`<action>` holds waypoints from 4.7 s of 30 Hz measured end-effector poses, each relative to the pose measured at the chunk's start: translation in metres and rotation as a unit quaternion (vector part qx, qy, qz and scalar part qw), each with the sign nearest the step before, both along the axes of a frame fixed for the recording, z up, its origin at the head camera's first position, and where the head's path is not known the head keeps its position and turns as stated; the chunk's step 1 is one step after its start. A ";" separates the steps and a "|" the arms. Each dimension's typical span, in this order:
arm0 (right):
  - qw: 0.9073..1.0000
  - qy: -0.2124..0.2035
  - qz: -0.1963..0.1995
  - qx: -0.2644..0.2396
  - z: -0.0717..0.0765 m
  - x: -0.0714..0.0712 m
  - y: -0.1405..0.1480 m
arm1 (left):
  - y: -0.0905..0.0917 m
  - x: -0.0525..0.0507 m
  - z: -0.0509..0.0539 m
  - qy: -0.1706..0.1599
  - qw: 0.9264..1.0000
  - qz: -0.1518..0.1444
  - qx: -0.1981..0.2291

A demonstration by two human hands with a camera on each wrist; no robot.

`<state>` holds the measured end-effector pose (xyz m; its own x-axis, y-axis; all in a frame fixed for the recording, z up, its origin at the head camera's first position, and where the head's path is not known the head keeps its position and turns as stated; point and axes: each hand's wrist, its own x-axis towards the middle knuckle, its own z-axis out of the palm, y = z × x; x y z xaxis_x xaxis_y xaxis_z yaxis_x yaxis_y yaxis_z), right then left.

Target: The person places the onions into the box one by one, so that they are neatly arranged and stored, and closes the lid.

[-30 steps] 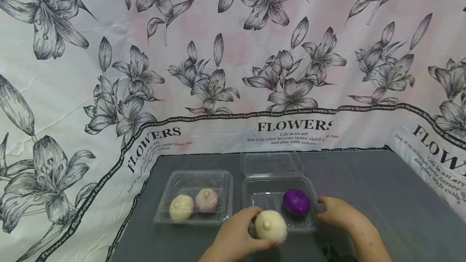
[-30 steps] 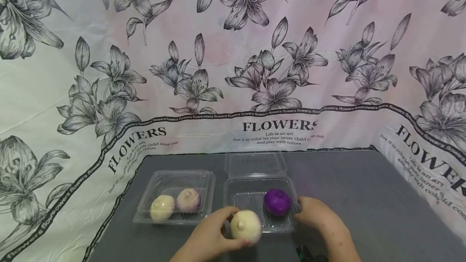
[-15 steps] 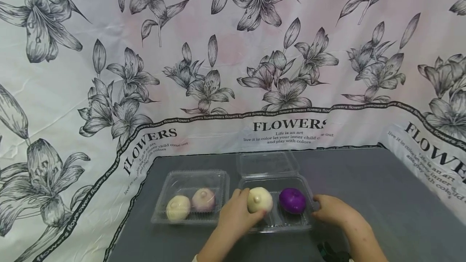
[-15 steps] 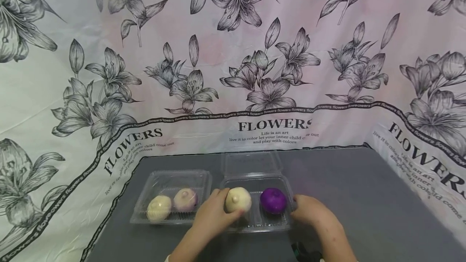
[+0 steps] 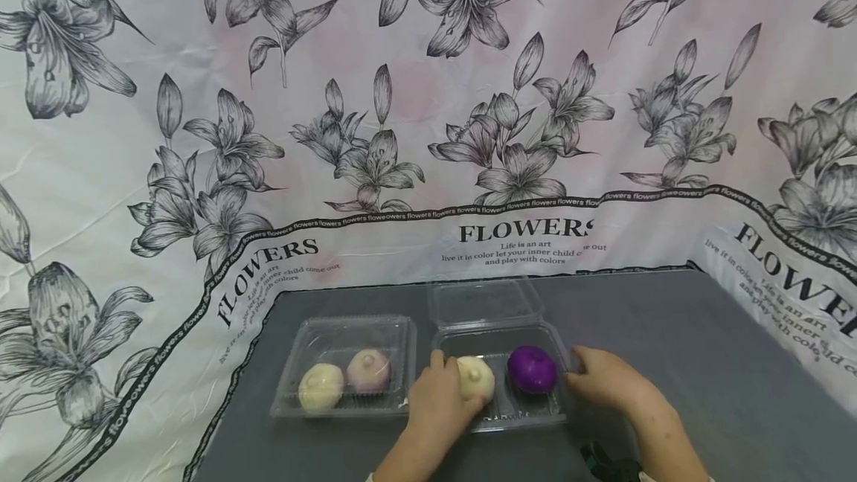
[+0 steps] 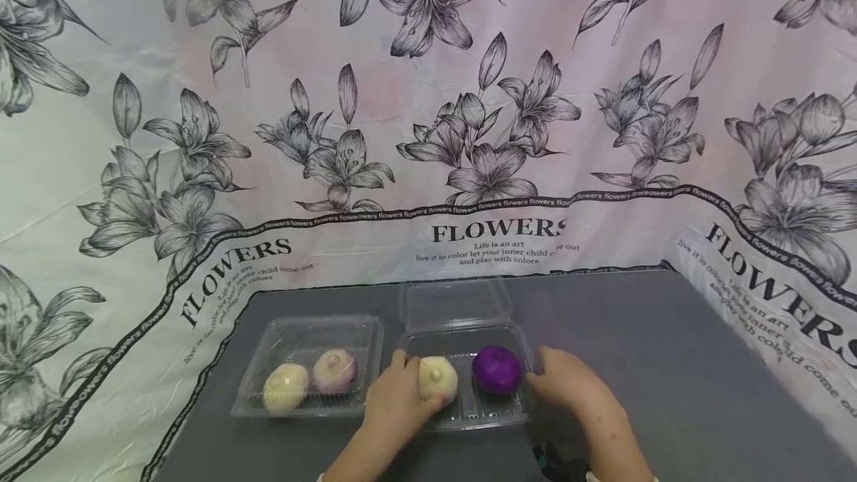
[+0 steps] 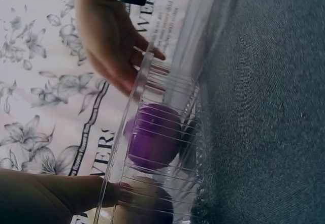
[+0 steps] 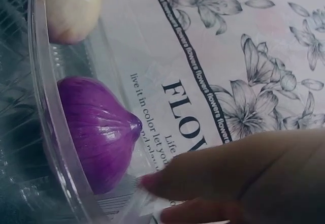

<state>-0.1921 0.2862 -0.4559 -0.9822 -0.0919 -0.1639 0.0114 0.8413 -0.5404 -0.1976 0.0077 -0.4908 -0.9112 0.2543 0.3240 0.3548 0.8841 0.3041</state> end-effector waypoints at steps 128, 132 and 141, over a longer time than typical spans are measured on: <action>0.918 -0.132 0.081 -0.366 -0.033 -0.014 0.062 | -0.008 -0.031 -0.011 -0.230 0.818 -0.049 0.524; 0.916 -0.146 0.113 -0.356 -0.033 -0.012 0.068 | -0.006 -0.028 -0.017 -0.221 0.821 -0.043 0.525; 0.892 -0.221 0.112 -0.378 -0.030 -0.005 0.076 | -0.001 -0.020 -0.032 -0.202 0.853 0.003 0.481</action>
<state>-0.1974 0.3626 -0.4857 -0.7799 -0.5268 -0.3381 0.2410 0.2458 -0.9389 -0.2178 0.0071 -0.5233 -0.9983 0.0434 0.0395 0.0459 0.1573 0.9865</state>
